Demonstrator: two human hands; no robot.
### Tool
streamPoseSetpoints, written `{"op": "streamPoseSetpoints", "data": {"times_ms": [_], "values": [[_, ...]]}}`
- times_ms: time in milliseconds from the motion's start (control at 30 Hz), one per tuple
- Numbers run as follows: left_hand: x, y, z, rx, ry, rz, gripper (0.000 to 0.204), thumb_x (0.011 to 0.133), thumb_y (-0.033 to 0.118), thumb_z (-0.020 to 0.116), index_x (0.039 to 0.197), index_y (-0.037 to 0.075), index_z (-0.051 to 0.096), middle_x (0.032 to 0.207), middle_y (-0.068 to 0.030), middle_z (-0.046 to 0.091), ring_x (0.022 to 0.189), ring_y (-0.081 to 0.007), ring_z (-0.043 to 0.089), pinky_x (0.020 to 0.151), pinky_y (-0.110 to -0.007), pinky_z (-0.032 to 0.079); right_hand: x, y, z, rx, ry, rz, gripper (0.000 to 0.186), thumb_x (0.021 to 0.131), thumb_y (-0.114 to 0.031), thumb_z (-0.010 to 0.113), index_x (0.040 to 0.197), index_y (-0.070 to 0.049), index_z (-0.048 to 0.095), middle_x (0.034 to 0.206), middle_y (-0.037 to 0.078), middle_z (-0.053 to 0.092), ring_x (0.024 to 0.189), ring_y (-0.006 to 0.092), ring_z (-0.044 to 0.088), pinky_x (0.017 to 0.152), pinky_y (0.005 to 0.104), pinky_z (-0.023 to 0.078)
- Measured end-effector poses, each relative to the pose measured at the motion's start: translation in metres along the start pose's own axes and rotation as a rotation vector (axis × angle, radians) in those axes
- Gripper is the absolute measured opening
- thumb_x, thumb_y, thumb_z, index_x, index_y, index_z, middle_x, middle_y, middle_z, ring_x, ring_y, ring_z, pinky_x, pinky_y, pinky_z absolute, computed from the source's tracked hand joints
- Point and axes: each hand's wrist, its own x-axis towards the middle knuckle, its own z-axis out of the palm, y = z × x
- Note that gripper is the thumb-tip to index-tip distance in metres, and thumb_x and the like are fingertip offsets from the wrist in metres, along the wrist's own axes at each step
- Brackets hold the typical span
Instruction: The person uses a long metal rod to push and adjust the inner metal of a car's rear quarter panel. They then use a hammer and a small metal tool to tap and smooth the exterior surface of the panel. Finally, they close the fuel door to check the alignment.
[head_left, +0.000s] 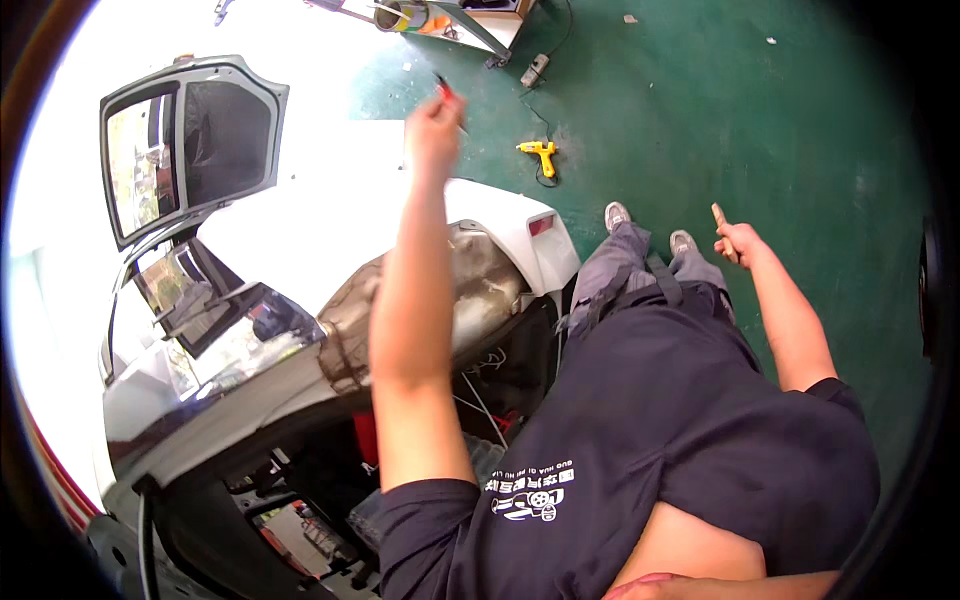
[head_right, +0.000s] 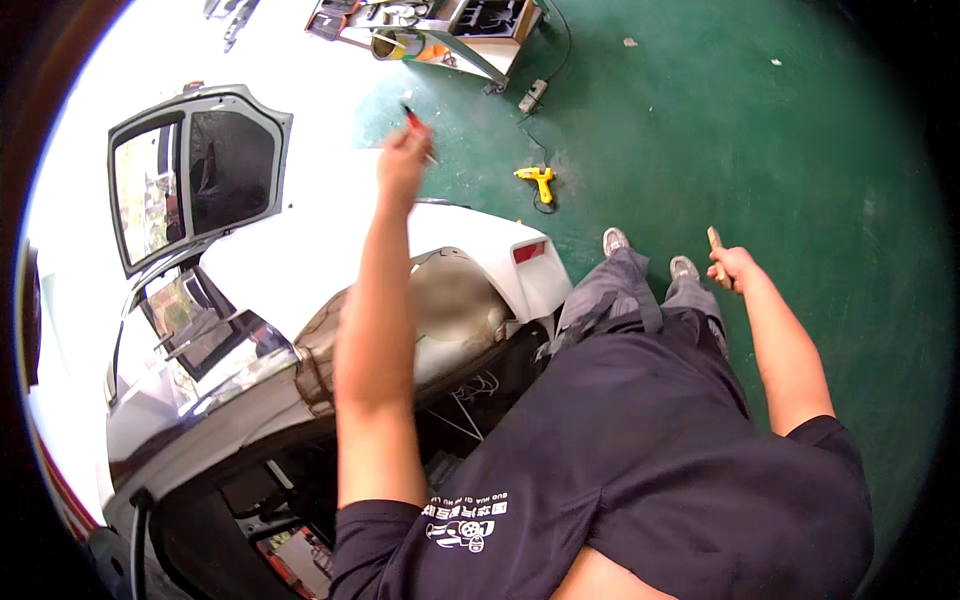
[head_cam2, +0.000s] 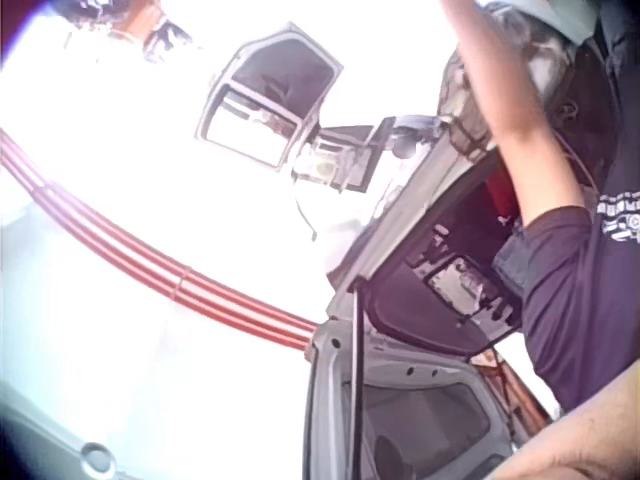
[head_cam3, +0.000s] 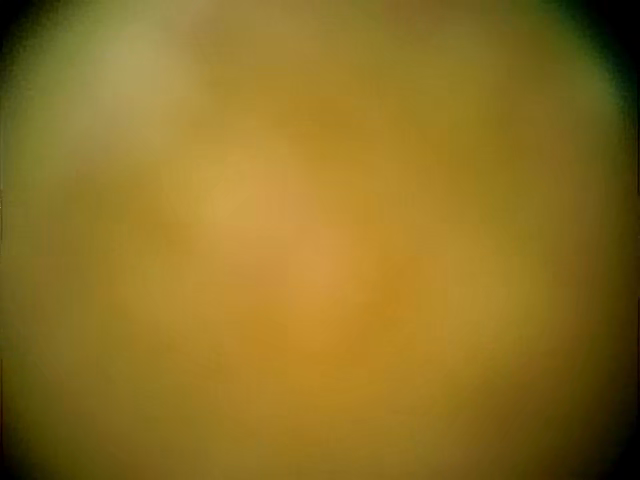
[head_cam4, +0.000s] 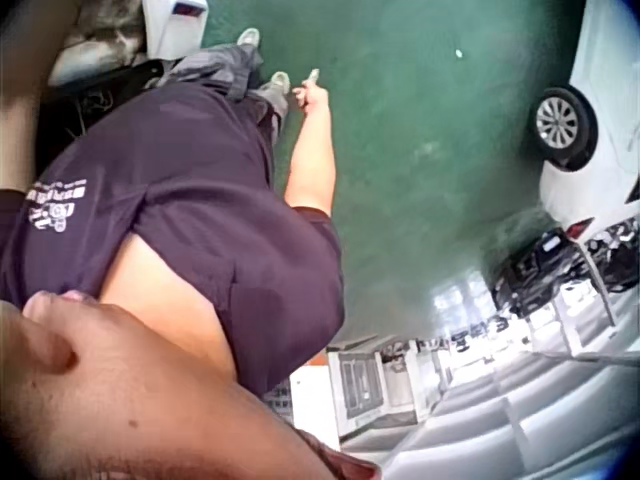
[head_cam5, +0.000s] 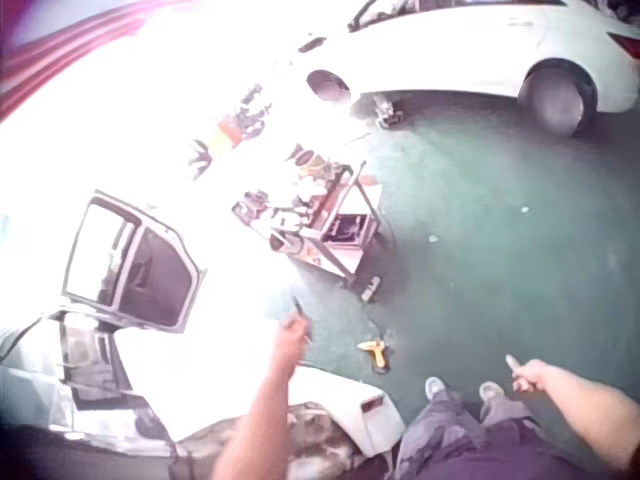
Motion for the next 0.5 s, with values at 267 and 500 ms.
{"op": "streamPoseSetpoints", "data": {"times_ms": [267, 500], "values": [[0.171, -0.007, -0.208, 0.339, -0.072, -0.038, 0.042, 0.092, 0.028, 0.078, 0.119, -0.003, 0.07, 0.099, -0.0091, 0.074, 0.086, -0.0149, 0.067, 0.074, -0.029, 0.05, -0.046, 0.003, 0.065, 0.233, 0.061, -0.134, 0.025, 0.101, -0.031, 0.062, 0.108, -0.007, 0.058, 0.081, 0.007, 0.064, 0.058, 0.0123, 0.058, 0.046, 0.0269, 0.046], [0.167, -0.106, -0.268, 0.451, -0.347, -0.322, 0.03, 0.093, 0.027, 0.074, 0.114, 0.006, 0.07, 0.099, -0.0055, 0.074, 0.091, -0.0148, 0.066, 0.082, -0.032, 0.045, -0.077, -0.033, 0.129, 0.2, 0.029, -0.132, 0.011, 0.092, -0.016, 0.062, 0.092, -0.005, 0.061, 0.077, 0.004, 0.064, 0.059, 0.0119, 0.059, 0.048, 0.0263, 0.044]]}}
